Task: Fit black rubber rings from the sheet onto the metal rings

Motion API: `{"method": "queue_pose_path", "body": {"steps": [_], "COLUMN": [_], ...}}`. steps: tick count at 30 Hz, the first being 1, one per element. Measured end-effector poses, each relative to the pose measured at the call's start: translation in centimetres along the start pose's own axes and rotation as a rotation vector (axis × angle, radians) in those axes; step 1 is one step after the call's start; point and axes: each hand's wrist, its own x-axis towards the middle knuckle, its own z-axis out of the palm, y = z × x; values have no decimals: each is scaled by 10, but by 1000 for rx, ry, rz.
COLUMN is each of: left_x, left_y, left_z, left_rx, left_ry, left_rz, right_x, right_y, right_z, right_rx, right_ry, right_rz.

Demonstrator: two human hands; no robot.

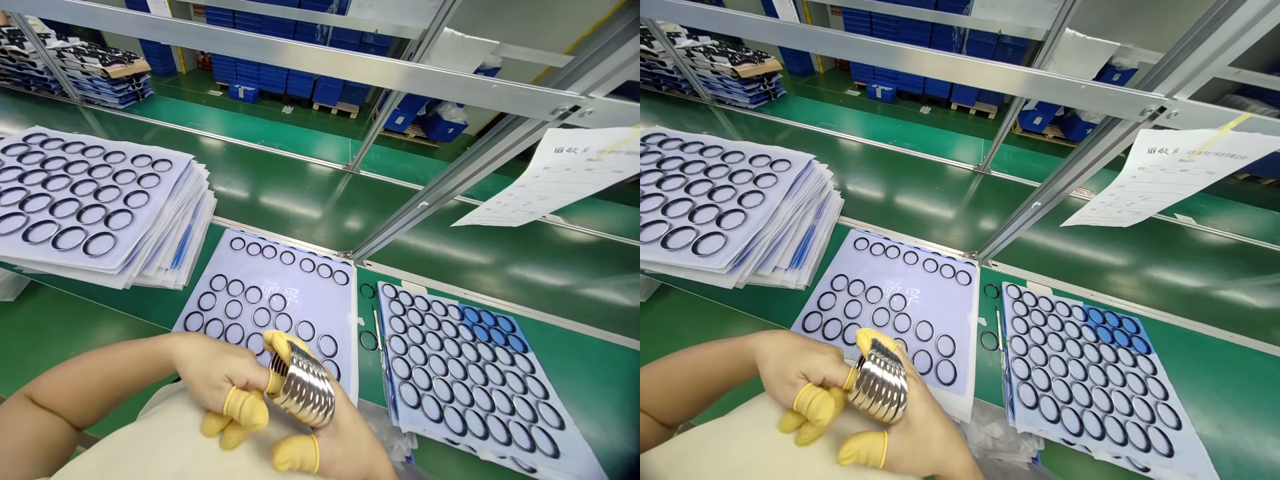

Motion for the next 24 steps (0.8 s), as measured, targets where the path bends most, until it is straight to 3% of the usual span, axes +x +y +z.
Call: {"method": "queue_pose_path", "body": {"steps": [3,7,9,12,21,24], "left_x": [3,11,14,16,4,1], "left_y": [-4,-11,-15,-16,8,12], "left_z": [1,1,0,-2,0,1], "left_rx": [93,-32,-113,-142,469,633], "left_ry": [196,393,452,448,631,666], "left_rz": [72,186,196,194,255,302], "right_x": [-5,-5,-2,1,-9,-12], "right_y": [4,6,6,2,14,20], "right_z": [4,13,16,18,21,18], "right_rx": [60,50,-5,-8,244,167], "right_ry": [111,159,197,226,106,135], "right_rz": [50,83,67,26,66,37]}}
